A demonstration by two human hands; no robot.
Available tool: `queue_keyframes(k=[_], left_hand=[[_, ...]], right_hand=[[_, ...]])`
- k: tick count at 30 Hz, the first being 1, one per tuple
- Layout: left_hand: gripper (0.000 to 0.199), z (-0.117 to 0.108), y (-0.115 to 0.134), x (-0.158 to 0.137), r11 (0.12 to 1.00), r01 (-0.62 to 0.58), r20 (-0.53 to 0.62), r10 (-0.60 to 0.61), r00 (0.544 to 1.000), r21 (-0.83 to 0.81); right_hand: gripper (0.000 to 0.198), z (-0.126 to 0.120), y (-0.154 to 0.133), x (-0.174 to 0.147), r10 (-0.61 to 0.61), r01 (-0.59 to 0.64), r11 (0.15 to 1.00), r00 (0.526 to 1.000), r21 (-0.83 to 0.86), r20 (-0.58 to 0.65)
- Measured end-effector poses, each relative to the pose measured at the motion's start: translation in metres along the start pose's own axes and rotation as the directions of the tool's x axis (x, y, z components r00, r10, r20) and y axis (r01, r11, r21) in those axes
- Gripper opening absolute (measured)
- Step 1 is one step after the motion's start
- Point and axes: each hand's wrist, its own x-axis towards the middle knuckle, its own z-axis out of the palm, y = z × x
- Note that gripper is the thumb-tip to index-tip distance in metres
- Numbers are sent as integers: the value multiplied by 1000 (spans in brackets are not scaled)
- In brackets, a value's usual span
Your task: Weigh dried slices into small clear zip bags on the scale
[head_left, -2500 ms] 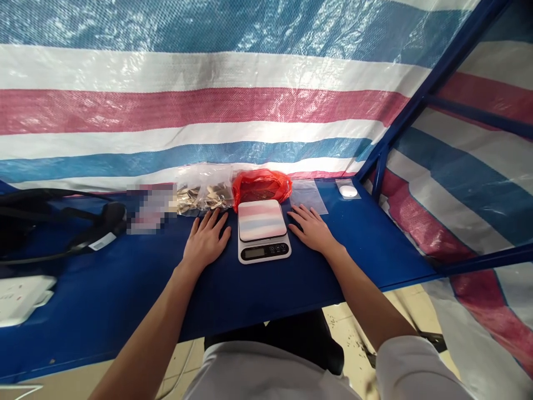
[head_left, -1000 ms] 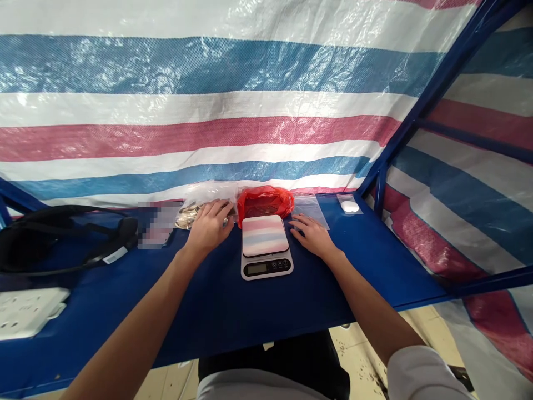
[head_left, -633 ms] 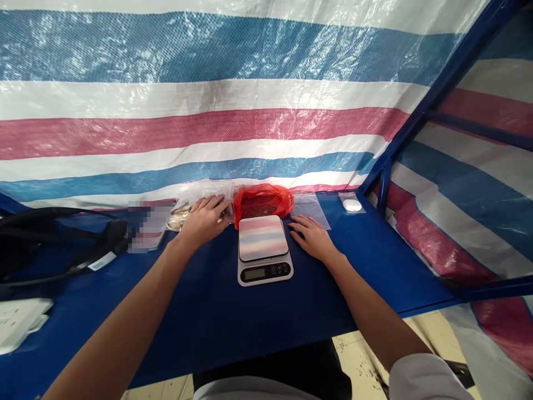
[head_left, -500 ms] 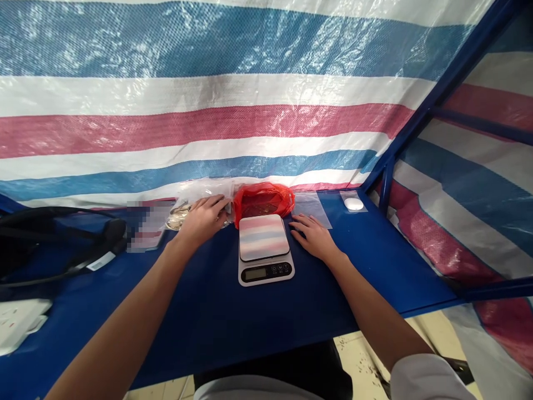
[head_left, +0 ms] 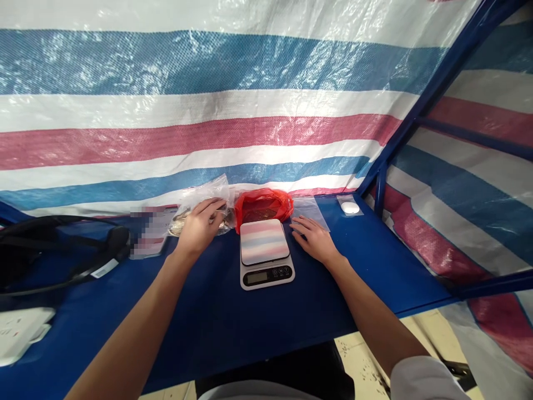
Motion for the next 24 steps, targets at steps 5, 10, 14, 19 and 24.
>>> queue_keyframes(k=[5, 10, 14, 19, 24], left_hand=[[33, -12, 34, -11, 958, 66, -58, -85, 995, -279], [39, 6, 49, -25, 726, 202, 25, -248, 969, -657], [42, 29, 45, -34, 436, 290, 121, -374, 920, -852], [36, 41, 39, -42, 139, 308, 215, -457, 863, -941], [31, 38, 42, -45, -77, 327, 322, -482, 815, -942]], right_hand=[[35, -15, -17, 6, -7, 12, 998, 998, 64, -69], [35, -21, -41, 22, 82, -48, 953, 992, 300, -99], [37, -7, -53, 41, 190, -88, 836, 973, 542, -134], [40, 21, -61, 56, 313, -194, 614, 950, 765, -11], [41, 30, -67, 58, 340, -185, 417, 940, 890, 36]])
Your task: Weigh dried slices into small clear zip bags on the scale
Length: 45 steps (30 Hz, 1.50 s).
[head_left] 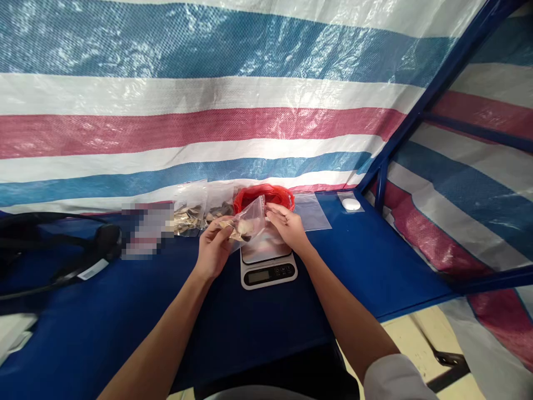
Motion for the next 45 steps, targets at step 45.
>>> queue_keyframes(k=[45], left_hand=[[46, 33, 31, 56, 678, -62, 205, -134, 969, 733]], right_hand=[[28, -6, -50, 39, 176, -168, 984, 921, -54, 347]])
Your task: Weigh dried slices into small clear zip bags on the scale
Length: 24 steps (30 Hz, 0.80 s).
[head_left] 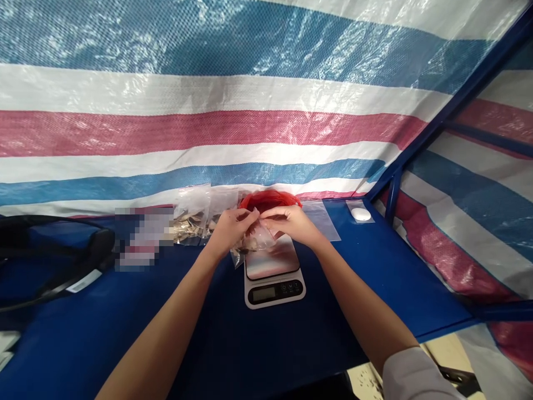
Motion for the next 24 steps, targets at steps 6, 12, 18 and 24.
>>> queue_keyframes(k=[6, 12, 18, 24], left_hand=[[37, -3, -7, 3, 964, 55, 85, -34, 996, -261], [37, -1, -7, 1, 967, 52, 76, -34, 997, -249], [32, -1, -3, 1, 984, 38, 87, -23, 996, -175], [31, -10, -6, 0, 990, 62, 99, -50, 994, -128]], right_hand=[[23, -4, -6, 7, 34, -28, 996, 997, -83, 69], [24, -10, -3, 9, 63, -44, 989, 990, -144, 128], [23, -12, -3, 10, 60, -51, 996, 989, -71, 137], [25, -16, -3, 10, 47, -48, 998, 999, -49, -13]])
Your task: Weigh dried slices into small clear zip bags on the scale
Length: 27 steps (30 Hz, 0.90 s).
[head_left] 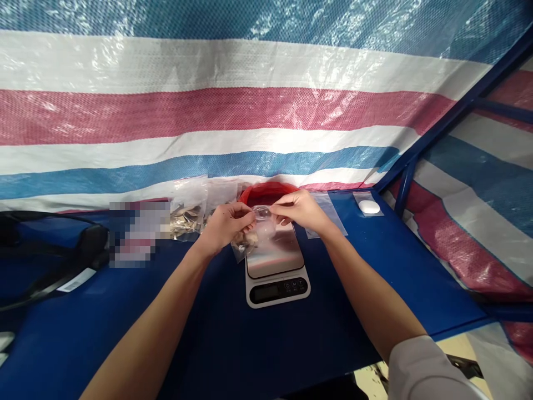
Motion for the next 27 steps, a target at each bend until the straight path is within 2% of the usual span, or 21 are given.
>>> queue_keyframes(k=[2, 6, 9, 13, 17, 23, 27], left_hand=[[31, -3, 3, -2, 998, -13, -8, 13, 1000, 68], [31, -2, 10, -5, 970, -42, -38, 52, 998, 240], [35, 4, 9, -5, 963, -48, -72, 70, 995, 266], [30, 9, 4, -3, 955, -86, -85, 114, 990, 284], [25, 5, 5, -4, 934, -94, -81, 129, 988, 344], [15, -13, 11, -7, 862, -122, -75, 182, 980, 493], [15, -22, 11, -6, 849, -127, -37, 170, 985, 512]], right_hand=[[23, -2, 0, 0, -6, 6, 1000, 999, -15, -45], [17, 0, -3, -2, -26, 22, 994, 999, -104, -37], [15, 5, -4, -4, -70, 63, 981, 997, -182, -35], [14, 9, -2, -3, -102, 96, 964, 995, -249, -10], [10, 6, -2, -4, -85, 90, 966, 996, -242, 28], [10, -6, -5, -6, 1, 6, 987, 999, -162, 48], [12, -12, -3, -6, 9, 3, 987, 997, -160, 73]])
